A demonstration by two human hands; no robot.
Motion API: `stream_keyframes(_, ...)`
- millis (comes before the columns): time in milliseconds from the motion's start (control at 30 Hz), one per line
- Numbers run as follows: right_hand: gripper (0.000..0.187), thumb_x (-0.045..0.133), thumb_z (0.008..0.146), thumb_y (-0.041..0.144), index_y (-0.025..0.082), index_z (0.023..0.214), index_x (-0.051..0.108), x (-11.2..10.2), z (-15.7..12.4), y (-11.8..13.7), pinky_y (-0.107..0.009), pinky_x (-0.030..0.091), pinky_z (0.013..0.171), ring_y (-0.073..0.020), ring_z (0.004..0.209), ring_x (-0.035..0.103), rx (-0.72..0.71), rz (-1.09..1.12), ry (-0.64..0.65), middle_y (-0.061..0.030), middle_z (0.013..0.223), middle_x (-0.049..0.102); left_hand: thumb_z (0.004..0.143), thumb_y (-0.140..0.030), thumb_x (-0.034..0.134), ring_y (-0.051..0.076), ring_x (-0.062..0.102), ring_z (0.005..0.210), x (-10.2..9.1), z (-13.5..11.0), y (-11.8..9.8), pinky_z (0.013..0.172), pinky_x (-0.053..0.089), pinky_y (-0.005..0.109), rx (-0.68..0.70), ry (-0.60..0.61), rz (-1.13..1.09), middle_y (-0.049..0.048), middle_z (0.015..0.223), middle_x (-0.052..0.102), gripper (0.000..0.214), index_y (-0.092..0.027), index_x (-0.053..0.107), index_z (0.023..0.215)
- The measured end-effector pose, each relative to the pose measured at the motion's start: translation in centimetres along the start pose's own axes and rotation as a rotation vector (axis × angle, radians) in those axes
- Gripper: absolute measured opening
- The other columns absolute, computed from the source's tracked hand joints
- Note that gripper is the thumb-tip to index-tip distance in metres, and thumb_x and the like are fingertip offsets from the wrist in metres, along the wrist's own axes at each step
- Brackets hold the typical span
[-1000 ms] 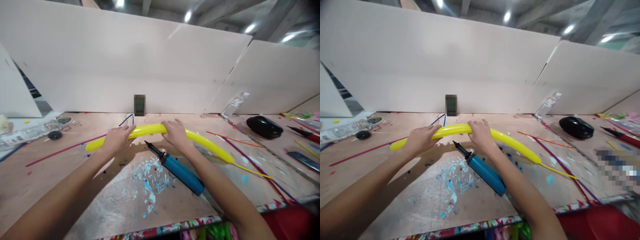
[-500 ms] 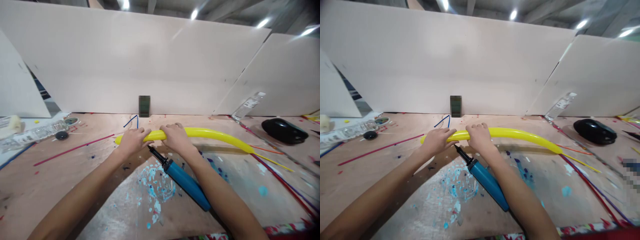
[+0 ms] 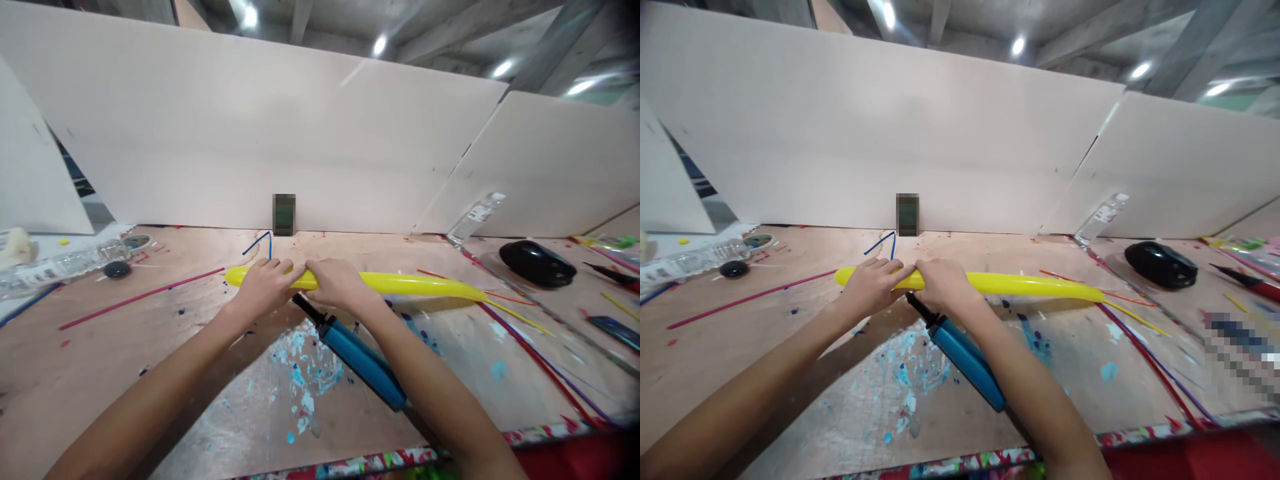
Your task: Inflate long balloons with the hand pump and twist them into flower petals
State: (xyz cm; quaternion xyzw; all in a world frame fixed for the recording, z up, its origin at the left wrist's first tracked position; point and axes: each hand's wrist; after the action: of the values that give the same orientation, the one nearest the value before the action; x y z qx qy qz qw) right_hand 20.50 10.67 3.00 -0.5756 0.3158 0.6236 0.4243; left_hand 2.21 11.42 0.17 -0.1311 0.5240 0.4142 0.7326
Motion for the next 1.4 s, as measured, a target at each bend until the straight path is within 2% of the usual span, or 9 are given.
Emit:
stream_keyframes(200,0.031,0.056,0.074,0.038,0.022,0.099,0.06,-1.9,-0.6,0.0,-0.032,0.044,0.066,-0.0263,0.083,0.064,0.033,-0.05,0.06,-0.0086,0.091,0.069,0.09,-0.055,0.036,0.024,0.059,0.083,-0.9,-0.2,-0.5,0.066,0.037,0.034,-0.048,0.041,-0.085,0.0064,0.093,0.062,0.045,-0.019,0.05,0.115)
stream_keyframes(400,0.029,0.057,0.071,0.038,0.021,0.094,0.064,-2.5,-0.5,0.3,-0.032,0.045,0.066,-0.0269,0.086,0.064,-0.011,-0.043,0.188,-0.0095,0.093,0.07,0.092,-0.045,0.038,0.023,0.059,0.082,-1.4,-0.5,-1.0,0.063,0.037,0.033,0.042,0.051,-0.068,0.0053,0.092,0.062,0.032,-0.02,0.052,0.107)
stream_keyframes(567,0.025,0.055,0.073,0.03,0.021,0.094,0.064,-2.4,-0.4,0.7,-0.033,0.045,0.066,-0.0264,0.083,0.064,-0.01,-0.105,0.127,-0.0097,0.09,0.07,0.091,-0.038,0.039,0.023,0.061,0.078,-1.4,-0.5,-1.0,0.061,0.038,0.032,0.02,0.067,-0.094,0.0055,0.088,0.063,0.027,-0.02,0.053,0.106)
stream_keyframes(767,0.021,0.056,0.075,0.027,0.019,0.094,0.062,-2.4,-0.1,0.9,-0.033,0.044,0.063,-0.0277,0.081,0.065,-0.072,-0.223,0.039,-0.0102,0.09,0.07,0.092,-0.041,0.036,0.021,0.062,0.075,-1.3,-0.4,-0.6,0.061,0.038,0.029,-0.065,0.107,-0.285,0.0073,0.084,0.066,0.032,-0.019,0.057,0.098)
stream_keyframes(900,0.016,0.051,0.078,0.02,0.018,0.091,0.06,-3.3,0.4,1.2,-0.032,0.039,0.059,-0.0267,0.077,0.065,-0.142,-0.29,-0.033,-0.0097,0.087,0.069,0.093,-0.043,0.033,0.018,0.057,0.065,-2.0,-0.2,0.0,0.058,0.035,0.027,-0.149,0.105,-0.608,0.0046,0.069,0.062,0.038,-0.017,0.058,0.08)
stream_keyframes(1000,0.015,0.045,0.085,0.018,0.018,0.092,0.059,-4.2,0.7,1.5,-0.032,0.035,0.059,-0.0243,0.075,0.064,-0.214,-0.328,-0.089,-0.0095,0.086,0.068,0.09,-0.042,0.037,0.014,0.052,0.055,-2.9,-0.1,0.5,0.052,0.035,0.024,-0.212,0.195,-1.004,0.001,0.061,0.056,0.036,-0.016,0.053,0.07)
stream_keyframes(1100,0.018,0.04,0.09,0.021,0.017,0.094,0.058,-5.0,0.8,1.9,-0.032,0.032,0.062,-0.0229,0.077,0.06,-0.275,-0.361,-0.169,-0.0104,0.088,0.066,0.085,-0.036,0.046,0.012,0.053,0.051,-3.6,-0.2,0.9,0.05,0.039,0.024,-0.292,0.354,-1.423,0.0,0.06,0.055,0.026,-0.016,0.052,0.072)
stream_keyframes(1200,0.023,0.034,0.093,0.018,0.017,0.095,0.057,-5.4,0.9,2.1,-0.033,0.029,0.064,-0.0213,0.078,0.056,-0.316,-0.393,-0.233,-0.0101,0.087,0.064,0.082,-0.033,0.05,0.013,0.056,0.052,-3.5,-0.4,1.2,0.051,0.044,0.026,-0.358,0.42,-1.781,0.0007,0.063,0.056,0.019,-0.015,0.053,0.078)
stream_keyframes(1400,0.033,0.025,0.096,0.017,0.018,0.097,0.057,-5.6,1.5,2.0,-0.034,0.027,0.066,-0.0198,0.077,0.049,-0.444,-0.422,-0.262,-0.0091,0.089,0.061,0.083,-0.034,0.046,0.012,0.052,0.047,-2.9,-0.9,1.9,0.047,0.041,0.025,-0.376,0.651,-2.104,0.0009,0.059,0.054,0.021,-0.015,0.052,0.079)
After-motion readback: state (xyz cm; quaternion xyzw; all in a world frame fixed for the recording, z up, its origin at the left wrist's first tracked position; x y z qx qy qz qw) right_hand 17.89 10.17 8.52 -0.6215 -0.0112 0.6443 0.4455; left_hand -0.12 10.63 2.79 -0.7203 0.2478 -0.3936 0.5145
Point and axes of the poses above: each hand's wrist, its own z-axis towards the middle knuckle, its own x-axis out of the palm, y = z × x
